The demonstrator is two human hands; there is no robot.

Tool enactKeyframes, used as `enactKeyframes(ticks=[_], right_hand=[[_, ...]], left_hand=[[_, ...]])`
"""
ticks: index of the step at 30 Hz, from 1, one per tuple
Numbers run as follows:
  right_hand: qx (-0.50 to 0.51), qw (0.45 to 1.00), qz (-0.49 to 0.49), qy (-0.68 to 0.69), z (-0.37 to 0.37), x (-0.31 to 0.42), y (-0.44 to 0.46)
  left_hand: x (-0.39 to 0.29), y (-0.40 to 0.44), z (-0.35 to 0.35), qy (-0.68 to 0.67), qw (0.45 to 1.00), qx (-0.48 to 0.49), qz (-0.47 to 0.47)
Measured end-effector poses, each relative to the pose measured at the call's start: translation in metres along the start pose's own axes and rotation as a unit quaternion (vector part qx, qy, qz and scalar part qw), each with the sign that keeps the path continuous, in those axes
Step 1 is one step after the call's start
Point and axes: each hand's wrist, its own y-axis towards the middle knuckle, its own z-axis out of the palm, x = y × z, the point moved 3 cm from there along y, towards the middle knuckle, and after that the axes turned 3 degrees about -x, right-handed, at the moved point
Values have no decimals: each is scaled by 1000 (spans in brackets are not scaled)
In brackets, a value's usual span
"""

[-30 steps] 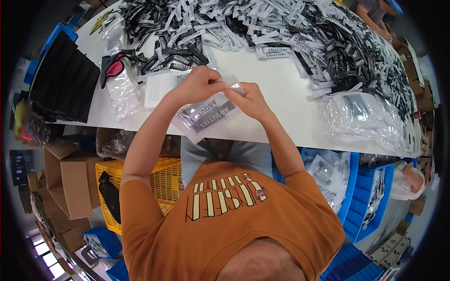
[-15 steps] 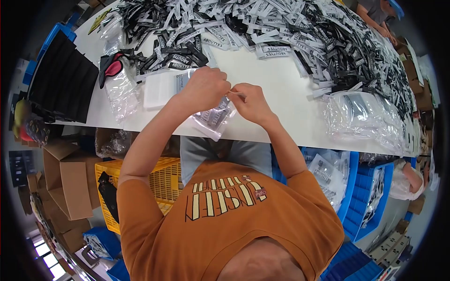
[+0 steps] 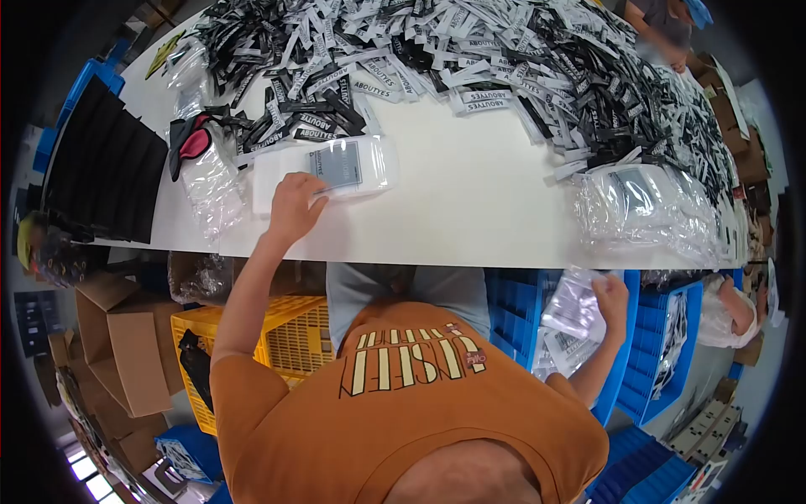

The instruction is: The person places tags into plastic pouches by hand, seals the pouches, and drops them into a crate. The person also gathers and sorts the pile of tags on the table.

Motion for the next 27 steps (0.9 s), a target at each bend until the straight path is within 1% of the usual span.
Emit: enactKeyframes(ticks=[1,2,3,5,6,7,8,9,10,12,14,16,18,19,20,23,25,26,27], right_hand=[[-89,995,-30,-43,-4,-9,-11],[-179,978,-62,-87,-8,-16,-21],[-266,950,-95,-132,-11,-18,-28],[-259,965,-47,22,-8,13,-15],[-247,963,-20,106,-4,51,-7],[-209,965,-25,155,3,93,2],[-159,965,-110,178,7,134,10],[-100,950,-192,224,20,164,24],[-107,938,-260,202,29,192,40],[-120,911,-308,246,53,231,90],[-169,886,-367,228,80,266,147],[-180,912,-358,87,105,299,192],[-206,893,-399,16,136,311,230],[-219,882,-417,-21,140,320,238],[-190,890,-408,-71,143,323,248],[-153,927,-319,-126,151,324,258],[-151,968,-195,41,142,328,251],[-151,972,-133,124,135,335,253],[-174,957,-176,149,127,355,254]], left_hand=[[-3,-3,5,-3,1000,-20,20],[-7,-2,9,-6,998,-43,40],[-12,3,14,-9,998,-44,48],[-29,14,26,-15,997,-52,61],[-34,19,32,-24,997,-44,59],[-39,22,35,-19,997,-39,61],[-43,26,38,-13,997,-36,63],[-45,29,40,-7,997,-32,66],[-43,29,42,-7,996,-46,74],[-36,24,48,-2,993,-74,87],[-34,20,50,-5,993,-86,78],[-34,18,48,-7,993,-92,70],[-34,19,47,-11,994,-94,64],[-33,19,46,-10,994,-92,61],[-33,19,46,-11,994,-90,58],[-32,20,46,-17,995,-83,49],[-31,22,45,-21,996,-74,44],[-31,22,45,-26,996,-70,40],[-30,25,46,-29,996,-72,42]])
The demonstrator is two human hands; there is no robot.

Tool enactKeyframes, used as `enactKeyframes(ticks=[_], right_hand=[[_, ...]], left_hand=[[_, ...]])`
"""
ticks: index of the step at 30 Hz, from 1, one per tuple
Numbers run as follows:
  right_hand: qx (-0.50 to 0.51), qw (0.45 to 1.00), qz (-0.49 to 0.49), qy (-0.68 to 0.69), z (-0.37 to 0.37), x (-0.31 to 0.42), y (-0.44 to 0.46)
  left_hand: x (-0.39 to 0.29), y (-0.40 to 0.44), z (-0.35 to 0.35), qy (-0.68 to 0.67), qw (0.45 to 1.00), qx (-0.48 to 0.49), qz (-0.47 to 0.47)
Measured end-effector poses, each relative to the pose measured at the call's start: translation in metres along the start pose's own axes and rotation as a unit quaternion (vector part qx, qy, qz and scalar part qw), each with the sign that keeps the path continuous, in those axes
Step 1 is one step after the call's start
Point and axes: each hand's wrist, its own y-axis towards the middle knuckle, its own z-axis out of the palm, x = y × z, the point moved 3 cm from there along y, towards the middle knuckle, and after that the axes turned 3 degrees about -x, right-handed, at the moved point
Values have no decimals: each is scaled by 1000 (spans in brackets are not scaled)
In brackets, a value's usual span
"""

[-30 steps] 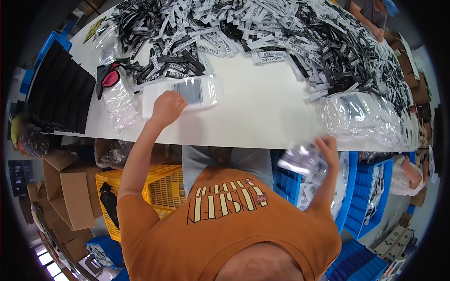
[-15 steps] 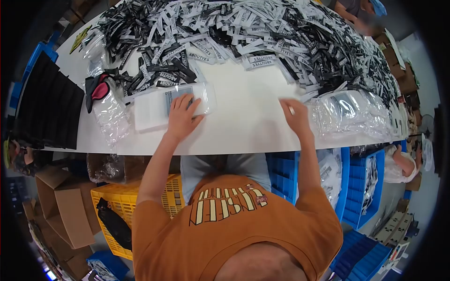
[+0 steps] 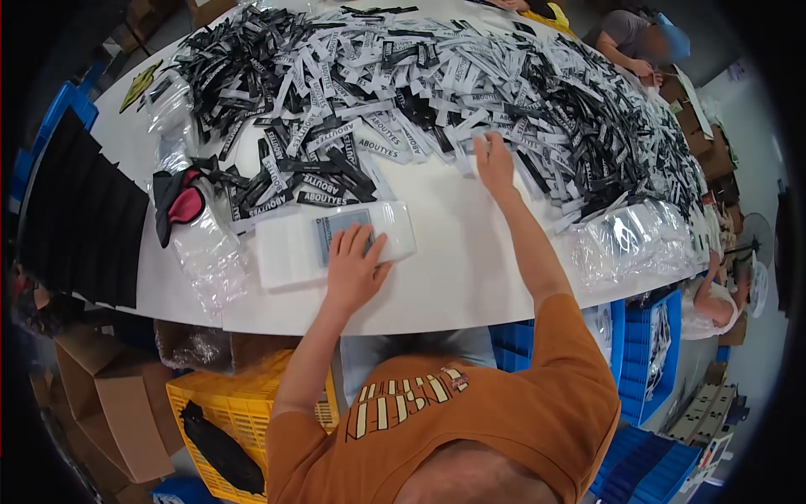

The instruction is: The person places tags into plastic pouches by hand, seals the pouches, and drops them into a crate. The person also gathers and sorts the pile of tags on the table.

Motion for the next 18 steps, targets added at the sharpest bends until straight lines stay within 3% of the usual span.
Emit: enactKeyframes(ticks=[2,5,9,12,14,15,16,18], right_hand=[[-37,994,-79,60,11,36,8],[102,970,-178,-133,61,51,34],[186,946,-126,-233,87,57,54],[230,967,-66,-84,60,57,38],[156,987,-5,26,46,36,29],[138,966,84,203,34,40,18],[110,906,168,373,16,52,1],[-10,900,157,406,-6,75,-37]], left_hand=[[2,0,1,-8,1000,6,2],[4,-2,3,-14,1000,14,-1],[9,1,5,-22,1000,3,-2],[10,-7,6,-29,1000,0,-2],[13,-4,8,-33,999,-16,-1],[13,-4,7,-36,999,-15,-3],[13,-4,6,-40,999,-15,-5],[14,-3,5,-48,999,-20,-5]])
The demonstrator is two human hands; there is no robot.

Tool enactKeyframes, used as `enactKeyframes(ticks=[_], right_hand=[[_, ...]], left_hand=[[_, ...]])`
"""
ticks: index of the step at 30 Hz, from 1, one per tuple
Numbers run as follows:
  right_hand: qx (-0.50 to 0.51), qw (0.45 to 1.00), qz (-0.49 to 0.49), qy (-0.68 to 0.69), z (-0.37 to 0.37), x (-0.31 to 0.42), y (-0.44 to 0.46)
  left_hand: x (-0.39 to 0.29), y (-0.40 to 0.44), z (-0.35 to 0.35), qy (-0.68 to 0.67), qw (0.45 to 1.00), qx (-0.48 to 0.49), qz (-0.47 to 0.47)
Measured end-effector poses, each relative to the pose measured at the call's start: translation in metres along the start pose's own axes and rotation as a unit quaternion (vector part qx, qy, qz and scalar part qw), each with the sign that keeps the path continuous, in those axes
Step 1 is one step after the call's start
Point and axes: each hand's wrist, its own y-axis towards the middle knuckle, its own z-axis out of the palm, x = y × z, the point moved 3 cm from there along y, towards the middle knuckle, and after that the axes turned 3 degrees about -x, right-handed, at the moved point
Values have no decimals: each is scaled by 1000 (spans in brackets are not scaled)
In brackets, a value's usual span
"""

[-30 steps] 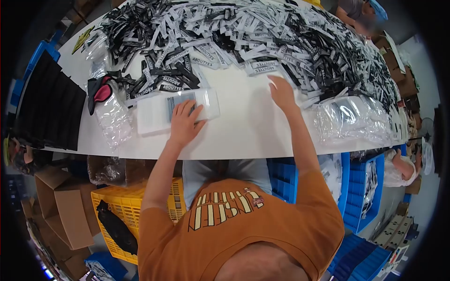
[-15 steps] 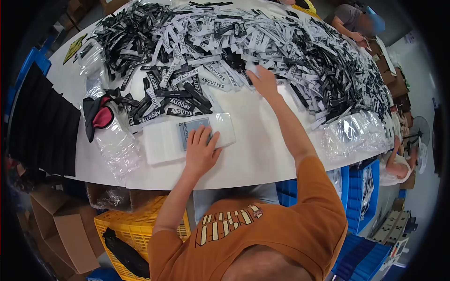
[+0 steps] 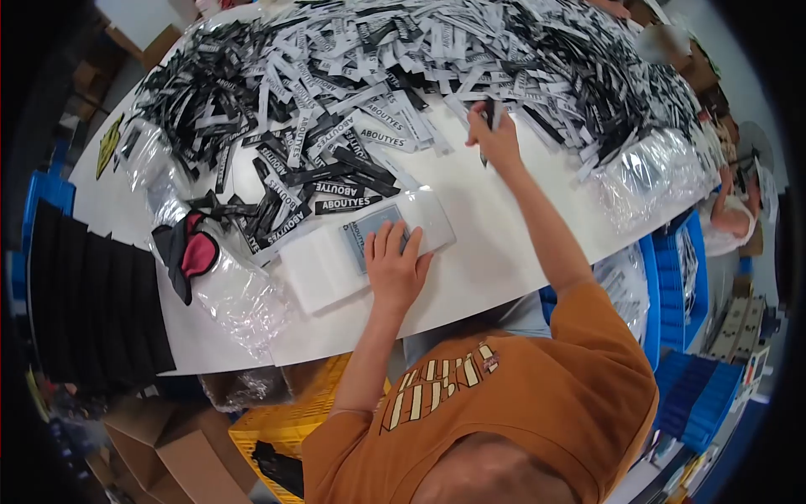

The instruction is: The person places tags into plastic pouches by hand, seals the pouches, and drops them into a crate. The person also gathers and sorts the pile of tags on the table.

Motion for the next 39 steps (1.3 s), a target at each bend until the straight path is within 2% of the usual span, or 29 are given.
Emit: enactKeyframes(ticks=[1,3,4,6,9,11,13,16,17,20,21,24,27,31,34,36,38,39], right_hand=[[-64,997,-53,4,-1,6,-26],[-90,986,-135,-39,-6,-10,-68],[-63,990,-115,-49,-5,-30,-84],[-20,998,61,-17,-5,-39,-111],[-66,988,-99,-98,-11,-12,-122],[-55,992,-62,-99,-12,-11,-131],[-54,993,-24,-100,-15,-15,-141],[-64,993,-84,-60,-14,-7,-146],[8,997,-14,-77,-17,-6,-149],[80,995,61,-6,-21,-1,-163],[75,993,80,37,-23,1,-167],[133,929,276,209,-43,7,-179],[187,914,262,247,-65,31,-192],[170,927,251,222,-91,39,-204],[157,944,214,198,-102,40,-208],[142,963,160,167,-109,43,-207],[151,988,-41,18,-108,47,-208],[151,977,-140,-58,-107,55,-212]], left_hand=[[1,0,0,-5,1000,-4,1],[2,-1,0,-10,1000,-13,2],[3,-1,0,-12,1000,-19,3],[5,-4,0,-34,999,-39,-4],[12,-6,2,-69,994,-81,-19],[10,-5,4,-59,994,-96,-12],[17,-2,7,-48,997,-48,-25],[23,11,0,-30,997,15,-73],[19,13,-6,-21,995,37,-94],[-23,19,-27,-68,992,-99,-28],[-42,21,-33,-53,994,-90,22],[-77,13,-31,-19,986,-56,158],[-105,12,-33,10,973,-29,229],[-127,6,-32,10,956,-43,291],[-145,2,-32,23,967,3,252],[-160,-4,-28,-89,987,29,134],[-154,-9,-21,-233,969,82,-8],[-147,-11,-17,-317,936,122,-89]])
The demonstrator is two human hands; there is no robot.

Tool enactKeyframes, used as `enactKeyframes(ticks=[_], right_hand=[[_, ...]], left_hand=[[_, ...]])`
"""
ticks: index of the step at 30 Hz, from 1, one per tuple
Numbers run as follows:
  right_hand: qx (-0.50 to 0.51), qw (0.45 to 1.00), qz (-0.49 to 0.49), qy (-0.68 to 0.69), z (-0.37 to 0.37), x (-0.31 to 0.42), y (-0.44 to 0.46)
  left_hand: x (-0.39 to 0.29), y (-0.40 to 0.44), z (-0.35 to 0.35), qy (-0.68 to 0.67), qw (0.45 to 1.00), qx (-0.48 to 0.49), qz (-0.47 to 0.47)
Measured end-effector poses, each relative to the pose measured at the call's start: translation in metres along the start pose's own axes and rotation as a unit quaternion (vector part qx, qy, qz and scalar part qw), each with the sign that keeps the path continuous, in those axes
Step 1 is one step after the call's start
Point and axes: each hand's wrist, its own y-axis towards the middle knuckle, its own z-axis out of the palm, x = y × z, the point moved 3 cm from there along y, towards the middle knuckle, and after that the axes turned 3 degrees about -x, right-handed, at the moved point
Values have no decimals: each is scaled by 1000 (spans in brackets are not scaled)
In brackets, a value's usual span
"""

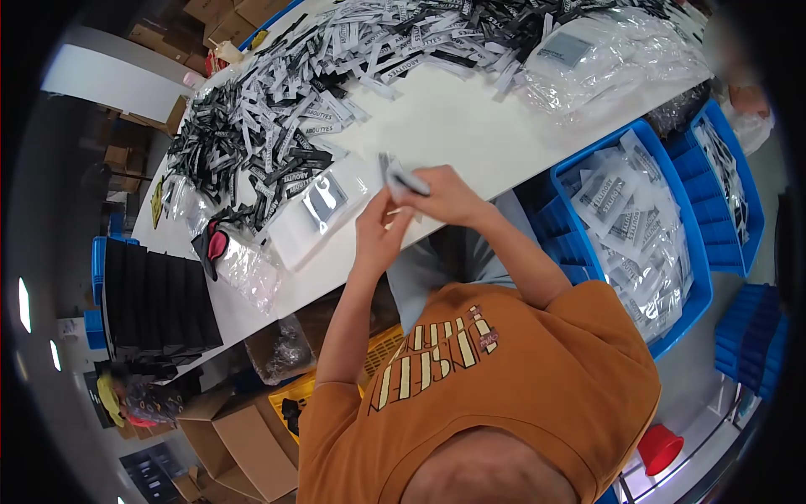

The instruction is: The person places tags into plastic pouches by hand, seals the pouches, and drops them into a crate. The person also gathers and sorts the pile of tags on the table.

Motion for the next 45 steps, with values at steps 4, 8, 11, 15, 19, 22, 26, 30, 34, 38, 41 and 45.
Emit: enactKeyframes(ticks=[4,8,11,15,19,22,26,30,34,38,41,45], right_hand=[[65,988,-54,-130,12,25,-8],[23,999,-37,-5,18,7,-9],[14,995,-24,-92,20,-1,-4],[20,980,-24,-195,17,7,2],[31,975,-29,-220,12,13,4],[56,977,-49,-201,18,24,-2],[-23,998,1,-57,10,19,5],[-56,992,-8,-114,-9,7,11],[-109,986,16,-125,-6,-2,22],[-84,986,-46,-138,7,11,11],[-20,994,25,-101,21,-18,9],[67,956,247,145,24,-19,21]], left_hand=[[13,-8,-1,-204,971,-6,-128],[17,-1,-11,-251,956,14,-149],[20,6,1,-114,989,-12,-94],[26,16,1,128,991,-30,5],[43,30,-2,112,992,-43,41],[43,47,-5,24,996,-64,53],[28,56,-9,111,993,2,-36],[12,53,-11,160,982,-28,93],[-19,58,-16,274,916,-135,259],[-13,59,-20,182,970,-143,75],[-9,57,-19,157,969,-144,121],[-9,42,3,238,922,-100,288]])
